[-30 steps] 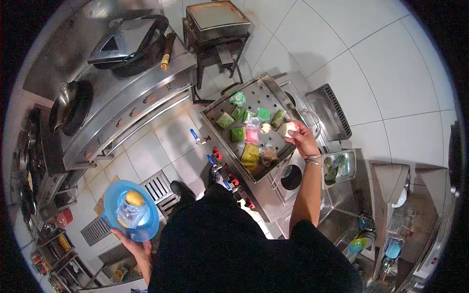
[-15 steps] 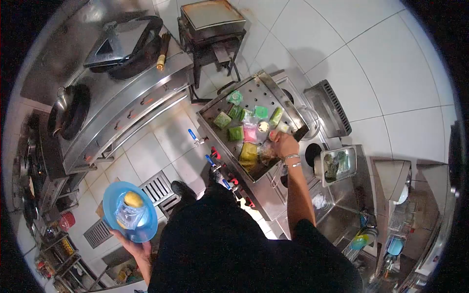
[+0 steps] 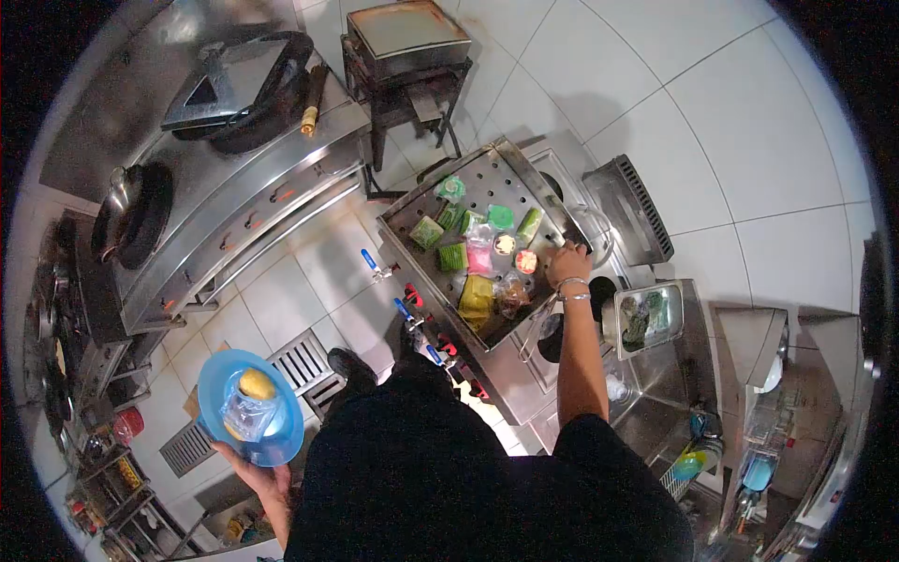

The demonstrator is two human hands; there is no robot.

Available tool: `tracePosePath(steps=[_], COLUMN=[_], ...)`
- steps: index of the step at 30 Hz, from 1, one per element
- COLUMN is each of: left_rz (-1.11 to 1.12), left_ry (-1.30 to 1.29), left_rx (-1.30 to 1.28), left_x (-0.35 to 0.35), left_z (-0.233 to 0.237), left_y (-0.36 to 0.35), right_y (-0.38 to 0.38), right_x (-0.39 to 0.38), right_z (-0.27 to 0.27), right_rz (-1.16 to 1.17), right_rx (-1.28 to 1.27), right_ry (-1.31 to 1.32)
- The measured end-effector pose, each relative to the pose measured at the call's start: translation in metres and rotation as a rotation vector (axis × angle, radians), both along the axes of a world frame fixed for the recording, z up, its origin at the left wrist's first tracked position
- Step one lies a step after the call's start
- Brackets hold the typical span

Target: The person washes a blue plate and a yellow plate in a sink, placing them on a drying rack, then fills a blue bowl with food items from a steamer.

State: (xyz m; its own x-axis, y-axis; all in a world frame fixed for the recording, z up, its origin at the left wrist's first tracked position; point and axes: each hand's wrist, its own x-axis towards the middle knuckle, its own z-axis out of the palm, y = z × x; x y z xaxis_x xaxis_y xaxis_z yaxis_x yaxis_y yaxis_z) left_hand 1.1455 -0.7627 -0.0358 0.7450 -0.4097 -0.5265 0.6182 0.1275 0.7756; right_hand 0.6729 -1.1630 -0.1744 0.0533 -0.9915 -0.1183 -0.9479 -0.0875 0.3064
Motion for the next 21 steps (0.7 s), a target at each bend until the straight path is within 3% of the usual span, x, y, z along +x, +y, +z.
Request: tracePosePath(steps=[11, 14, 17, 19, 21], left_rz=[0.047, 0.042, 0.028, 0.033, 0.012], left_ry=[-0.008, -0.006, 0.006, 0.004, -0.040], left_rx=[0.007, -0.018, -0.038, -0.037, -0.024], left_x=[-0.007, -0.006, -0.005, -0.006, -0.006], left_z=[0.003, -0.002, -0.004, -0.004, -0.003], left_y=[0.001, 0.005, 0.008, 0.008, 0.008], right_y=[-0.006, -0.030, -0.044, -0.059, -0.072], right_x=[0.006, 0.007, 0.039, 0.052, 0.062], right_z=[0.010, -0.003, 0.014, 0.006, -0.002], right_rz=[0.071, 0.008, 0.171, 0.516, 0.544], right_rx=[0.030, -0.026, -0.083, -0.178, -0.124], right_ry=[0.056, -0.110, -0.266, -0.424, -0.383])
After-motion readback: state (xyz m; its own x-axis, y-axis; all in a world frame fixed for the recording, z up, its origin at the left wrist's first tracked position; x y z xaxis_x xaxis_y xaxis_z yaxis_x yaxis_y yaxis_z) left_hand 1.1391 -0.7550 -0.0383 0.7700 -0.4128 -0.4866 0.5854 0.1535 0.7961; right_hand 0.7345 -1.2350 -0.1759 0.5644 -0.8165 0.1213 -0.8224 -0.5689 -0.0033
